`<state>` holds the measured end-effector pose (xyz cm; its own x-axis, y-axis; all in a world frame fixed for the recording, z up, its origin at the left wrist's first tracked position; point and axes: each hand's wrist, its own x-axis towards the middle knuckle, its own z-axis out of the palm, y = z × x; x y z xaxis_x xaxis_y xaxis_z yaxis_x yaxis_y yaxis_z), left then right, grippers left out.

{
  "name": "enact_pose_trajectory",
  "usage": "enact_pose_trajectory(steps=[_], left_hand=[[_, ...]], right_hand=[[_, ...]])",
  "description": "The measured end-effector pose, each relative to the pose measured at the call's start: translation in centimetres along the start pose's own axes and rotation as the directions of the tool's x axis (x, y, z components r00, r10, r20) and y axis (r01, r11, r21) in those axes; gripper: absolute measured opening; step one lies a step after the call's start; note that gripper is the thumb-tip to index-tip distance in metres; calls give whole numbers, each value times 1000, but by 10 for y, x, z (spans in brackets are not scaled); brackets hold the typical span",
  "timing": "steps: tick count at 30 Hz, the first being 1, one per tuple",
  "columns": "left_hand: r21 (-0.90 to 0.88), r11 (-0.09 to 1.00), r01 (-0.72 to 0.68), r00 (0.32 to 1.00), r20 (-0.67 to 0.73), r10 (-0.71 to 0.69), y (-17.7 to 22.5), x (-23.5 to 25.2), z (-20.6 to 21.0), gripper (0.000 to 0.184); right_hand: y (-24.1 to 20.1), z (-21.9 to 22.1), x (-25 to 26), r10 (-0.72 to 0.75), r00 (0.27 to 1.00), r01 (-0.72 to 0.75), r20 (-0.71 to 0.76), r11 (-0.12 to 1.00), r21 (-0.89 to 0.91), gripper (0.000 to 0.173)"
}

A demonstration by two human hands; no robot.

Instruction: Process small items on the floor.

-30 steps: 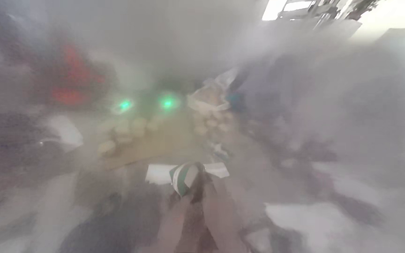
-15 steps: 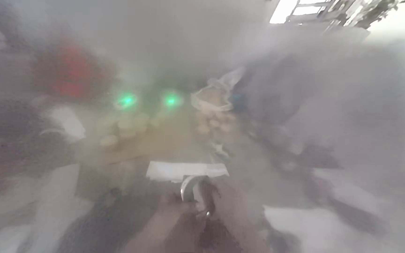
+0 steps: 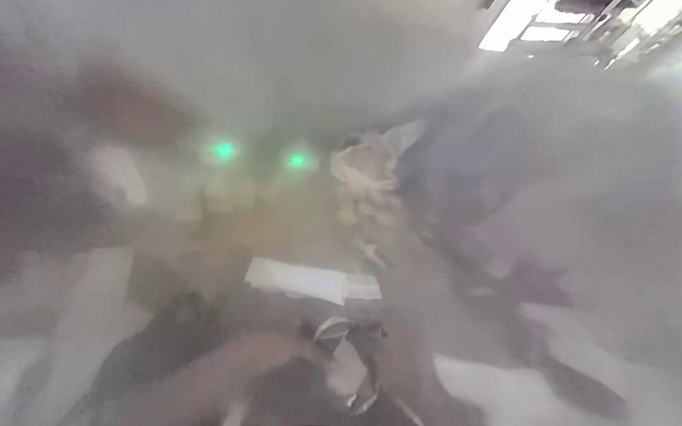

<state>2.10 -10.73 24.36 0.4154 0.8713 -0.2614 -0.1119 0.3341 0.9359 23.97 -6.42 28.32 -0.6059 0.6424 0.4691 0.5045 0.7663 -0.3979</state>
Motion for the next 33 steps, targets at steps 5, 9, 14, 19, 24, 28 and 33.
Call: enact_pose_trajectory(steps=[5,9,14,19,24,28,33], left_hand=[[170,984,50,993,93,-67,16,1,-8,11],[258,966,5,988,147,-44,6,7,-31,14],[337,930,146,970,137,-202,-9,17,-25,18],[431,838,334,936,-46,-349,-32,34,-46,39],[477,742,471,882,-253,-397,-96,70,-94,55],[644,517,563,806,-566,-173,-107,84,-76,50],[800,362,479,876,-462,-140,-188,118,-51,44]], right_hand=[[2,10,-15,-286,955,275,-83,954,-123,11],[-22,21,-36,-329,923,385,201,812,-438,21],[9,40,-29,-174,984,177,44,981,-77,16],[51,111,-42,-455,890,445,9,867,-223,20],[54,220,-56,105,987,-85,121,983,-164,28],[41,261,-37,622,654,-755,430,497,429,34],[64,272,-51,678,216,-974,703,104,199,37]])
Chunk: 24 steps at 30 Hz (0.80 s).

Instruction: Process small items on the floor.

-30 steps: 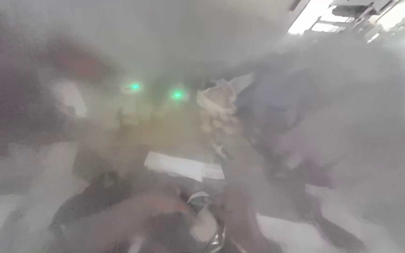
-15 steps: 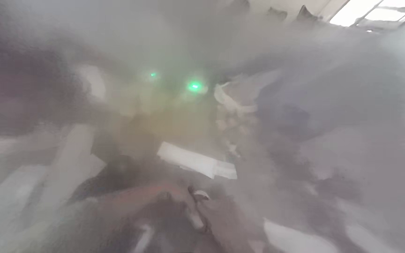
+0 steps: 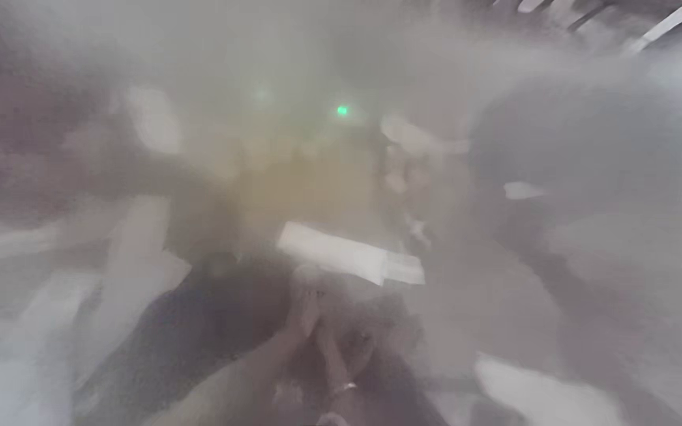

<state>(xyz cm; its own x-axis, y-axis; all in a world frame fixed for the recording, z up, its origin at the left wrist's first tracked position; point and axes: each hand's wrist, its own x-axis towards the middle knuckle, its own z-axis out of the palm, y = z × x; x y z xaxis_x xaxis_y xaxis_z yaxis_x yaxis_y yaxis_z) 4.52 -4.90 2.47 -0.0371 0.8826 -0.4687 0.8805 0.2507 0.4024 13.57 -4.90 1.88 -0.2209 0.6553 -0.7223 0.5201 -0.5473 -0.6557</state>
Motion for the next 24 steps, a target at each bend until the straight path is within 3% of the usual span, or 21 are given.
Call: enact_pose_trajectory(steps=[1,3,5,8,9,10,11,12,16,18,22,24], left_hand=[[-65,998,21,1000,21,-19,-1,3,5,45],[-95,995,19,991,135,-6,1,-2,-11,44],[-57,998,-6,992,125,13,-7,-6,-24,43],[-17,994,-106,994,-8,106,-38,11,-28,46],[-3,993,-121,993,-12,121,-46,17,-27,48],[1,993,-117,993,-7,117,-51,24,-26,50],[-22,994,-105,994,-1,105,-55,30,-26,49],[-52,994,-96,995,2,97,-57,35,-28,47],[-57,981,-183,983,15,184,-57,37,-25,34],[-58,975,-213,977,-5,213,-58,36,-21,34],[-180,956,-232,971,-107,216,-62,35,-12,34],[-164,953,-253,962,-148,230,-62,35,-12,33]], right_hand=[[3,-7,6,-18,999,13,-51,996,-93,39],[3,-21,12,-192,967,112,-166,910,-399,39],[-14,-28,9,-368,923,164,-115,644,-747,40],[-42,-21,32,-390,913,224,119,236,-946,48],[-30,-19,50,-487,857,269,167,149,-951,47],[-5,-18,83,-747,646,338,159,93,-936,43],[-26,-21,78,-592,787,317,174,146,-937,43],[-41,-24,73,-496,852,295,170,186,-937,43],[-55,-31,52,-294,941,235,169,206,-950,43],[-48,-26,47,-280,939,253,199,171,-952,47],[-25,-21,46,-569,788,372,235,137,-918,29],[-33,-25,37,-578,777,393,250,134,-910,29]])
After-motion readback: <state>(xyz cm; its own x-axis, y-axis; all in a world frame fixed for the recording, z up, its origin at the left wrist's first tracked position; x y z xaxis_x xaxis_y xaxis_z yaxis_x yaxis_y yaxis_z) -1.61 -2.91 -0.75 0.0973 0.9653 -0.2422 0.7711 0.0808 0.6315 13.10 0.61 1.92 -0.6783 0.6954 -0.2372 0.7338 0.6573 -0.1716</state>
